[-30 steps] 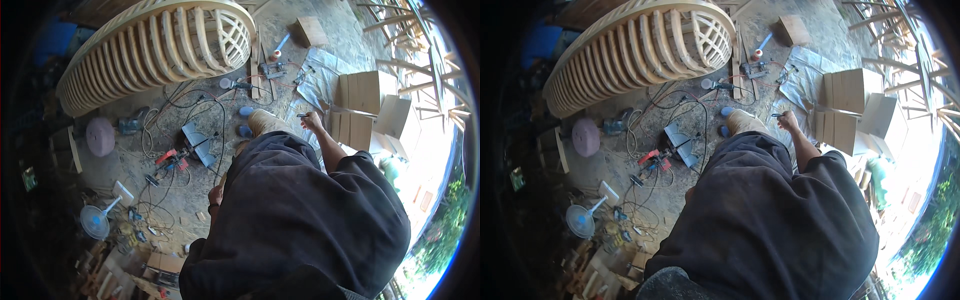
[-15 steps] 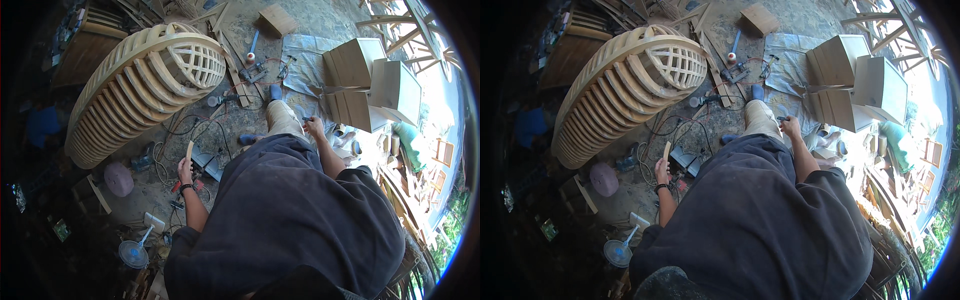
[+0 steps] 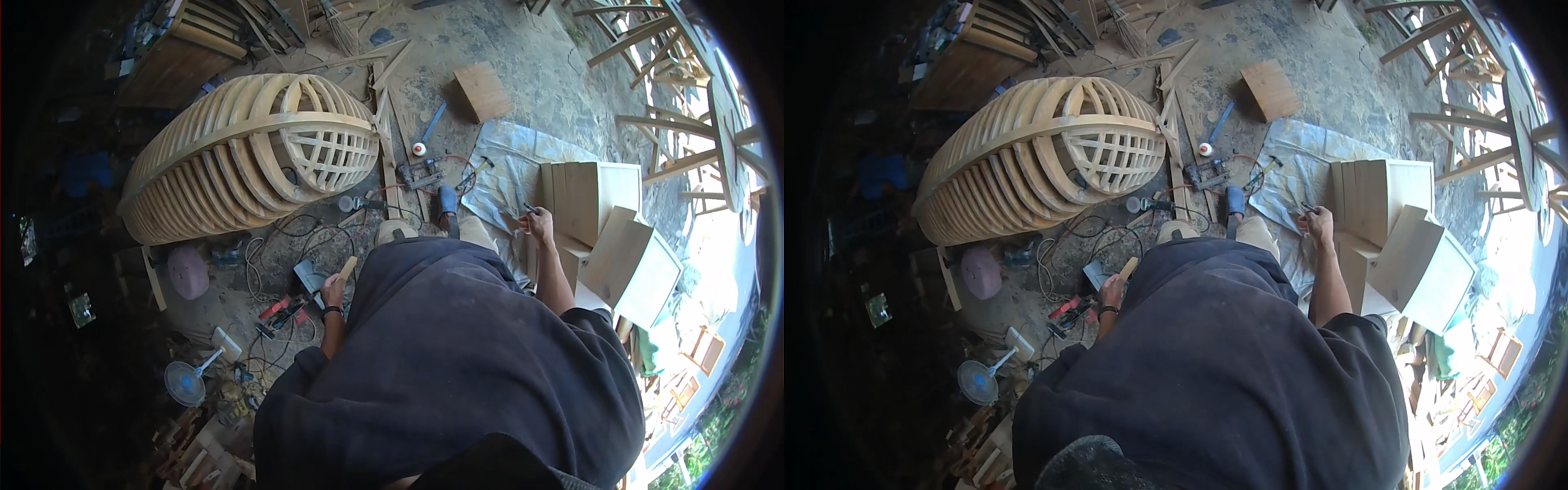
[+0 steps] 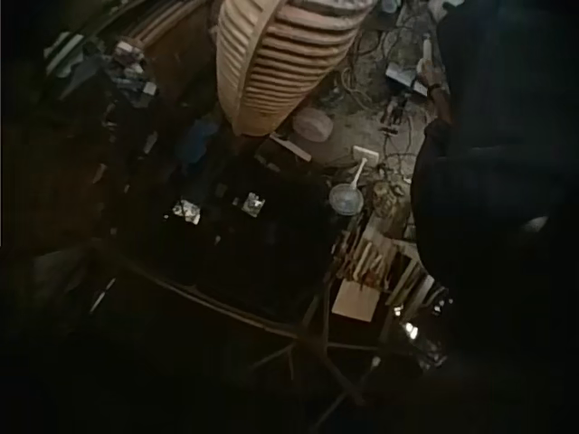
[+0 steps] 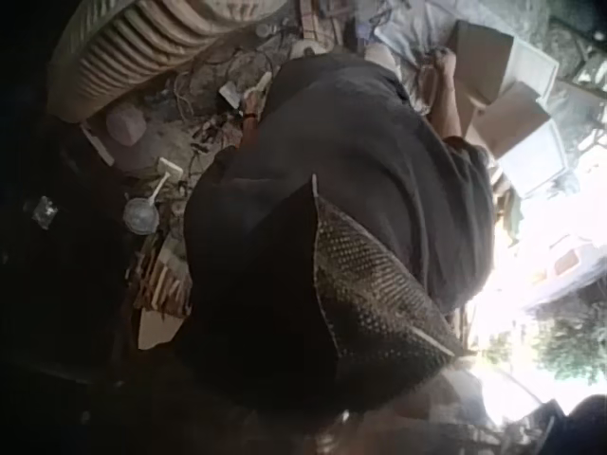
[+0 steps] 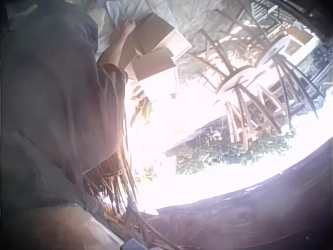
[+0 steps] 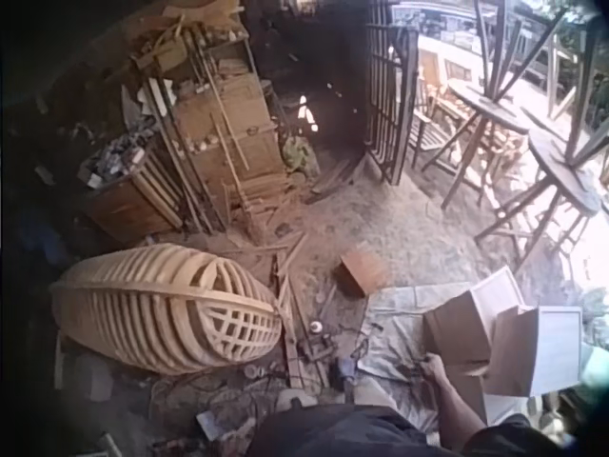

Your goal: The person cuts a wooden piece using a miter saw and uses an L-square and a pencil to mark measurements on a curved wooden structure.

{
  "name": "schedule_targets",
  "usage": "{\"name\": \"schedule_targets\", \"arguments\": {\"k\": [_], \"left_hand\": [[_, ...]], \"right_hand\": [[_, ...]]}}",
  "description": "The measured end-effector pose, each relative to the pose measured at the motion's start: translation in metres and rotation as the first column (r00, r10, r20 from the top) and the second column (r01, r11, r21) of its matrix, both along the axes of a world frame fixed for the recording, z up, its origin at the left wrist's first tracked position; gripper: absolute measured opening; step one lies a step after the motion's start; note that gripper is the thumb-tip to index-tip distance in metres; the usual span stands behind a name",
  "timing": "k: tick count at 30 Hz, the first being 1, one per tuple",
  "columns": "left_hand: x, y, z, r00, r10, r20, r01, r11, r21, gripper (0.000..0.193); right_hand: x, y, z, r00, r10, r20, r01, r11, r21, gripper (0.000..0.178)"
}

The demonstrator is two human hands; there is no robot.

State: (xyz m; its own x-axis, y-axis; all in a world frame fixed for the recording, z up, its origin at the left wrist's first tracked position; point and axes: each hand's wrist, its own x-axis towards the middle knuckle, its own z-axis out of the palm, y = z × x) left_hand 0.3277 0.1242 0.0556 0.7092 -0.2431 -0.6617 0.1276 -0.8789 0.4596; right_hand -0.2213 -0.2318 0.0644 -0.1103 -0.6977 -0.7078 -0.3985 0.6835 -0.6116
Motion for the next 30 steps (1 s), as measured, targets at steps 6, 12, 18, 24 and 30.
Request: {"name": "schedule_targets", "arguments": {"k": [6,12,18,24,30], "left_hand": [[-0.018,-0.095,0.041,0.946,0.081,0.315,-0.078,0.997,-0.024,0.039],[0.031,-0.241,0.077,0.921,0.149,0.361,-0.050,0.962,-0.270,0.047],[0.050,-0.394,0.095,0.948,0.240,0.211,-0.070,0.800,-0.596,0.034],[0.063,-0.531,0.039,0.935,0.241,0.260,-0.053,0.820,-0.570,0.047],[0.023,-0.669,0.008,0.928,-0.113,0.354,0.258,0.882,-0.395,0.058]], "right_hand": [[-0.053,-0.078,0.012,0.970,-0.199,0.143,0.214,0.971,-0.105,0.020],[-0.085,-0.048,-0.035,0.931,-0.347,0.111,0.342,0.938,0.065,0.019],[-0.061,-0.023,-0.038,0.946,-0.313,-0.087,0.324,0.924,0.201,0.027],[-0.010,-0.146,-0.022,0.981,-0.107,-0.159,0.120,0.990,0.072,0.040],[0.006,-0.365,-0.005,0.986,-0.107,0.129,0.118,0.989,-0.084,0.034]]}}
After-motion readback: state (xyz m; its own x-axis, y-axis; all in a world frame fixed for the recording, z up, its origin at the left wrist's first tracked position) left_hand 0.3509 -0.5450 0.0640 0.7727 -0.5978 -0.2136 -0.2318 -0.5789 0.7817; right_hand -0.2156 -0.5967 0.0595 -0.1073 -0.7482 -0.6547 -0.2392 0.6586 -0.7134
